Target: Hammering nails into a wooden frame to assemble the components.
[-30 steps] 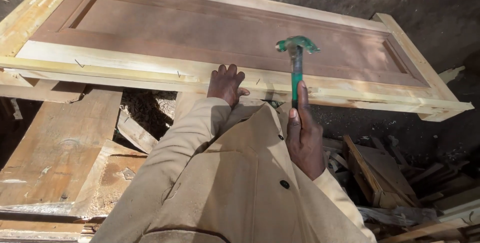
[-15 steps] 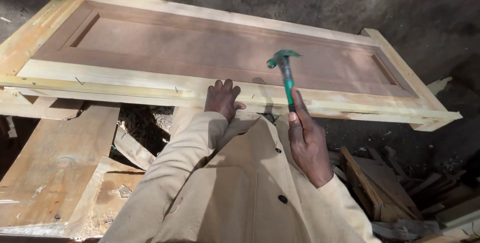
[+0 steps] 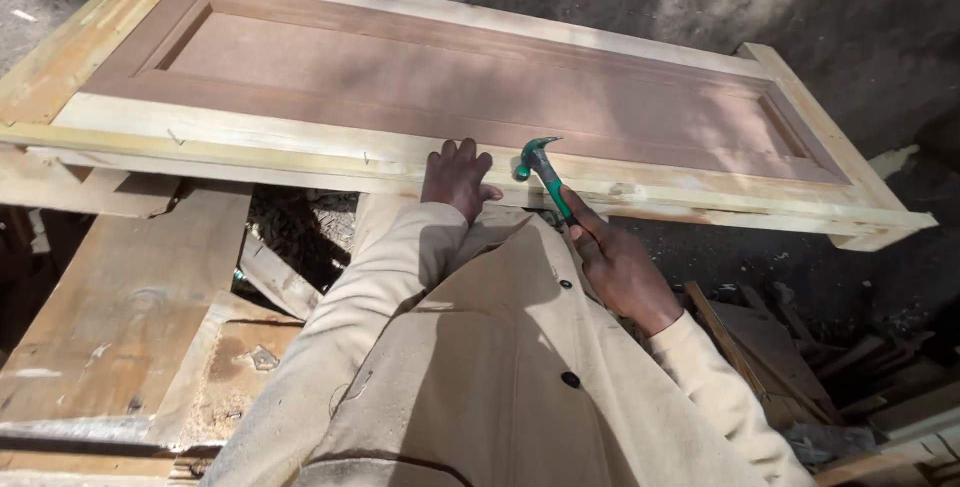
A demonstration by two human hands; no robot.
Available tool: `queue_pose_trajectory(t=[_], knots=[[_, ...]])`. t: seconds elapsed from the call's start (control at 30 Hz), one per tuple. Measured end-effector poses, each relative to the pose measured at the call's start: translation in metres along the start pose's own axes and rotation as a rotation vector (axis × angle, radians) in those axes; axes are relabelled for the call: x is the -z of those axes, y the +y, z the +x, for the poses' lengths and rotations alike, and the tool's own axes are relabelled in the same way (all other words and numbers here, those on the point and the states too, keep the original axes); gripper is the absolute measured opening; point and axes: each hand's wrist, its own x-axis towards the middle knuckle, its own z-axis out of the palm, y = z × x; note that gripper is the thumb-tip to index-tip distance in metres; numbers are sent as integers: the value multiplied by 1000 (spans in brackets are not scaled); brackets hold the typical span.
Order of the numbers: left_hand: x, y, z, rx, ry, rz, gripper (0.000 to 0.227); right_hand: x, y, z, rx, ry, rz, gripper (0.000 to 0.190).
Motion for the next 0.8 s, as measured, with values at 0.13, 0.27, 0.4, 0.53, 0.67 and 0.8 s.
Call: queue_pose_trajectory(t=[0.13, 0.27, 0.4, 0.53, 0.67, 0.8], knots=[[-1, -6, 6, -1, 15, -36, 38, -1, -29, 0, 121, 256, 70, 44], [-6, -1, 0, -1, 4, -36, 40, -21, 8, -6, 14, 21, 50, 47], [10, -5, 3, 0, 31, -45, 41, -10, -11, 0, 26, 141, 14, 43], [5, -1, -2, 11, 38, -34, 38, -21, -6, -6, 29, 232, -11, 46], [3, -1, -10, 1, 66, -25, 39, -7, -67, -25, 43, 246, -22, 47], [8, -7, -8, -19, 78, -28, 41, -27, -9, -7, 91, 243, -77, 44]])
